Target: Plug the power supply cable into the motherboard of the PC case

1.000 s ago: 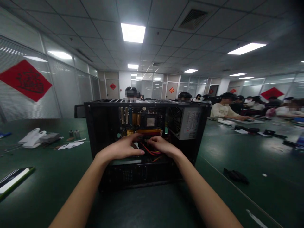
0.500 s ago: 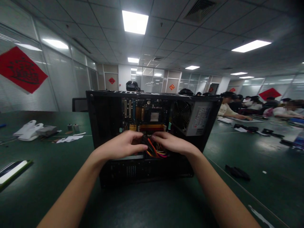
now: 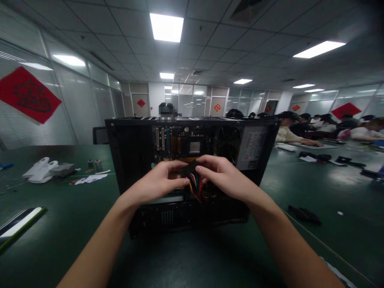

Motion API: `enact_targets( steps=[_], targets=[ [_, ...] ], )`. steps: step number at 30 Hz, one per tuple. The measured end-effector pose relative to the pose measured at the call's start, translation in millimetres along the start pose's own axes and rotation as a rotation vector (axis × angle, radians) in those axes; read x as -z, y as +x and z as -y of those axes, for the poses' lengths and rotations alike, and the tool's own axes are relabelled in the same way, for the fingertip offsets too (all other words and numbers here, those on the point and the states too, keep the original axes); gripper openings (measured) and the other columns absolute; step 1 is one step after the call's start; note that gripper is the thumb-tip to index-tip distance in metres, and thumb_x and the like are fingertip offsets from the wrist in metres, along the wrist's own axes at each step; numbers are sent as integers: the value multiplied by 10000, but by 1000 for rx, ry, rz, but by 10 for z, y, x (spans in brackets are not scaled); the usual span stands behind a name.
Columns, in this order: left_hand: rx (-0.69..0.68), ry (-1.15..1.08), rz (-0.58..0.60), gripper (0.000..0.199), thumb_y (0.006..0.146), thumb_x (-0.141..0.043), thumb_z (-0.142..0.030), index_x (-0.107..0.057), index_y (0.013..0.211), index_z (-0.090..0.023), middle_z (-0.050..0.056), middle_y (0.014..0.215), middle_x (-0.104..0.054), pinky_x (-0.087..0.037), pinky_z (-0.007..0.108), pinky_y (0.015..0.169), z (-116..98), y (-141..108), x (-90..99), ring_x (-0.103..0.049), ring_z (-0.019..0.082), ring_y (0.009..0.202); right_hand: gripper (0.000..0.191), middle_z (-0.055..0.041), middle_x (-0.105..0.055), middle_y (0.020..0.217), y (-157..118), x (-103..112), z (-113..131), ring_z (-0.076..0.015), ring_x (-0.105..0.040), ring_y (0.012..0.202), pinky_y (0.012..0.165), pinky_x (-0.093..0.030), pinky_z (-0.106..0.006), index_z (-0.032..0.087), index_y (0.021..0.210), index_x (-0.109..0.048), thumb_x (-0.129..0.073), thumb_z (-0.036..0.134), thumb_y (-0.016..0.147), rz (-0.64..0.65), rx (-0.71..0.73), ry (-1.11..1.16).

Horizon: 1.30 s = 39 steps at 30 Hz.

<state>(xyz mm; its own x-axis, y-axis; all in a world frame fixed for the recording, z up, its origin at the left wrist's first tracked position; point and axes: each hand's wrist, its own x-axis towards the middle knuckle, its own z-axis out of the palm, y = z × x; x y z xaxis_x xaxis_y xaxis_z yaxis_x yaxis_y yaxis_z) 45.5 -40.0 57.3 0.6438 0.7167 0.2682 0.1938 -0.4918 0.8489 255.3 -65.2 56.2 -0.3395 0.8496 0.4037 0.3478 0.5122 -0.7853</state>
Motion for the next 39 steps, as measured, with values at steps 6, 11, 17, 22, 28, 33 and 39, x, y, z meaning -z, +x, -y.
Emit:
enact_targets(
  steps=[6, 11, 17, 22, 28, 33, 39],
  targets=[
    [-55, 11, -59, 451, 830, -720, -300, -638, 1250, -158, 73, 1056, -728, -548, 315, 801, -64, -35, 13, -677, 200, 922, 386, -62, -710, 921, -23, 104, 31, -169, -643, 770, 688, -534, -298, 151, 1195, -638, -619, 370, 877, -14, 2, 113],
    [-125, 78, -151, 485, 824, -721, -276, -601, 1278, -154, 76, 1041, -728, -577, 349, 825, -84, -21, -54, -693, 218, 925, 488, -47, -717, 907, -33, 65, 61, -196, -669, 800, 659, -534, -299, 215, 1328, -575, -633, 365, 867, -64, 21, 173],
    [-320, 334, -300, 485, 843, -719, -324, -561, 1280, -184, 32, 955, -738, -592, 294, 795, -29, 4, -135, -714, 182, 846, 304, -47, -721, 933, -17, 29, 69, -213, -668, 868, 751, -544, -338, 217, 1136, -712, -623, 322, 864, -189, 124, 96],
    [-575, 847, -430, 255, 942, -586, -362, -646, 1131, -200, 48, 1034, -735, -558, 284, 855, 149, 40, -77, -707, 179, 922, 230, -46, -727, 974, 15, 24, -1, -219, -666, 902, 791, -544, -346, 208, 1004, -756, -634, 340, 860, -250, 122, 96],
    [-585, 1119, -513, 277, 981, -512, -345, -686, 1130, -188, 71, 1004, -751, -554, 303, 817, 252, 56, -41, -707, 188, 869, 401, -37, -682, 1183, 53, 58, -157, -213, -620, 1107, 992, -485, -392, 241, 1255, -649, -436, 152, 927, -135, 253, -172],
    [-470, 1086, -456, 321, 1001, -458, -309, -665, 1217, -192, 85, 1160, -716, -552, 331, 916, 398, 171, -141, -688, 217, 1019, 226, -155, -618, 1131, 135, -116, -342, -289, -554, 1090, 911, -486, -420, 161, 1021, -681, -465, 178, 958, -129, 353, -866],
    [-236, 984, -359, 329, 994, -447, -255, -615, 1274, -219, 65, 1319, -633, -519, 373, 995, 521, 271, -181, -624, 251, 1174, 157, -134, -620, 1049, 265, -49, -758, -249, -583, 979, 783, -455, -334, 150, 1034, -585, -457, 117, 950, -42, 186, -1045]
  ],
)
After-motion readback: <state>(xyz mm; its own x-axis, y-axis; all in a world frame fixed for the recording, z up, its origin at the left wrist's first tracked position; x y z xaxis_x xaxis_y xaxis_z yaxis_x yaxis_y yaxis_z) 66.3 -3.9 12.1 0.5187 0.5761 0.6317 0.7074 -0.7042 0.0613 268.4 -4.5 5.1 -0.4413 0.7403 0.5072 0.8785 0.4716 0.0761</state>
